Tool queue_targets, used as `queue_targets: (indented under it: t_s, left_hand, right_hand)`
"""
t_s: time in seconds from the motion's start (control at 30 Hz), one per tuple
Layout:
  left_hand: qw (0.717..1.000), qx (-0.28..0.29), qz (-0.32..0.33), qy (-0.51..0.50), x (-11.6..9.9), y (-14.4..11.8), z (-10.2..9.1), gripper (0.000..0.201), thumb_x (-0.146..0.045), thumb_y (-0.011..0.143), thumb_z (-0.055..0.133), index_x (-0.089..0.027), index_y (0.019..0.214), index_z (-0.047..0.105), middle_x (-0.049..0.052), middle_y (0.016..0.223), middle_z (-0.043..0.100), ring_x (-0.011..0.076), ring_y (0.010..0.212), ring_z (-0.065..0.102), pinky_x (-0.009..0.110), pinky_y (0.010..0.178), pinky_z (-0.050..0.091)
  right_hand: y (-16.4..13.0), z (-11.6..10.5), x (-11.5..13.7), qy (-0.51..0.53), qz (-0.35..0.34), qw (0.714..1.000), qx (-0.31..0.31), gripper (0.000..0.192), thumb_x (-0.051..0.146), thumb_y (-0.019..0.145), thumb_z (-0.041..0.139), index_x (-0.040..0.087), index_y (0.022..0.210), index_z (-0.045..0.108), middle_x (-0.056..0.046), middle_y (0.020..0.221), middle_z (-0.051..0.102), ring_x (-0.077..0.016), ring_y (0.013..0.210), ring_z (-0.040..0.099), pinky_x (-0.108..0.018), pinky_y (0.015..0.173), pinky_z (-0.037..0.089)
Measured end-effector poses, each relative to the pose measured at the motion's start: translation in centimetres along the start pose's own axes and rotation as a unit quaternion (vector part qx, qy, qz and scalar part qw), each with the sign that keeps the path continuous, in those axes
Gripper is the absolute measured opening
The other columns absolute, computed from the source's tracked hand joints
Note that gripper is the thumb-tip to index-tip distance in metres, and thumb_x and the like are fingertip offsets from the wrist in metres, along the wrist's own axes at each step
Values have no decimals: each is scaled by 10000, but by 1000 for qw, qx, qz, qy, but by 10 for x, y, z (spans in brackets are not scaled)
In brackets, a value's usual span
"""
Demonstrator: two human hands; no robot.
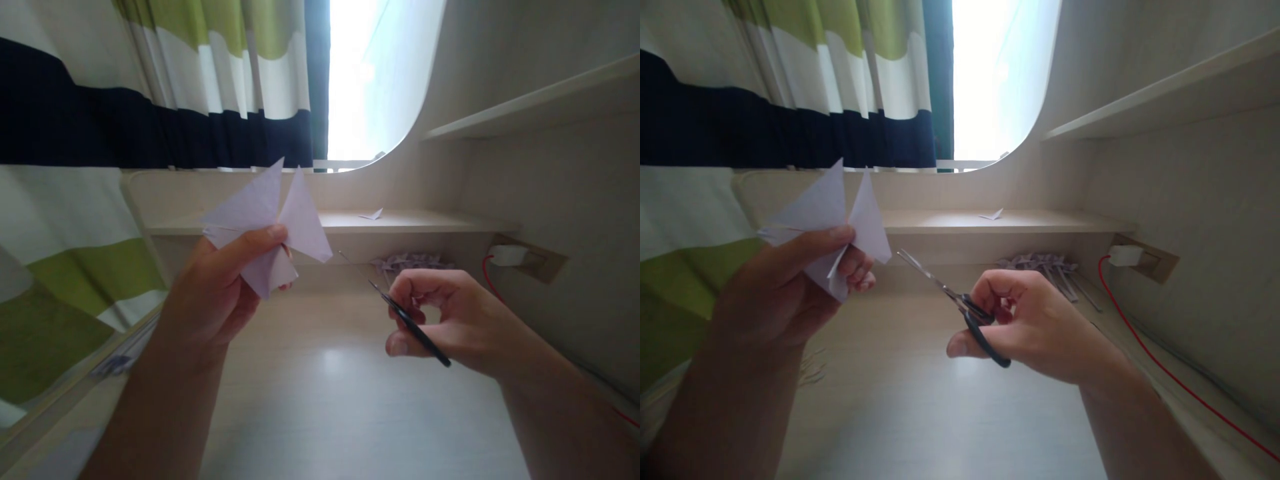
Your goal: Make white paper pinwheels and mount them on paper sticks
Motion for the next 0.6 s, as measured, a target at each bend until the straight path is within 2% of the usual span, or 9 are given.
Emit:
queue_targets:
  t_s: [0.1,0.27,0.6]
  left_hand:
    - [1000,2,-3,4,2,0,2,184,-245,729,861,-171,779,700,-25,634,617,101,489,528,222,438,509]
    - [1000,18,12,-6,-1,-3,6,164,-200,739,851,-152,796,704,-26,635,616,102,497,536,215,432,526]
    - [999,25,20,-8,-4,-5,9,129,-180,759,842,-146,805,726,-20,631,636,110,507,561,205,449,533]
  right_hand:
    - [-1,-1,3,-13,2,1000,1,360,346,660,994,209,673,662,28,608,582,-117,557,489,-235,451,370]
    - [-3,0,8,-23,42,999,24,374,329,642,1007,190,674,661,39,616,583,-104,579,474,-228,486,369]
    - [-4,0,9,-7,62,998,7,390,339,622,1011,180,650,656,39,602,573,-99,572,465,-223,487,361]
Point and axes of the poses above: each hand's wrist, its own y-axis towards the middle knuckle, its own z-axis out of the palm, x = y × z, the point moved 3 cm from there along y, towards the middle knuckle
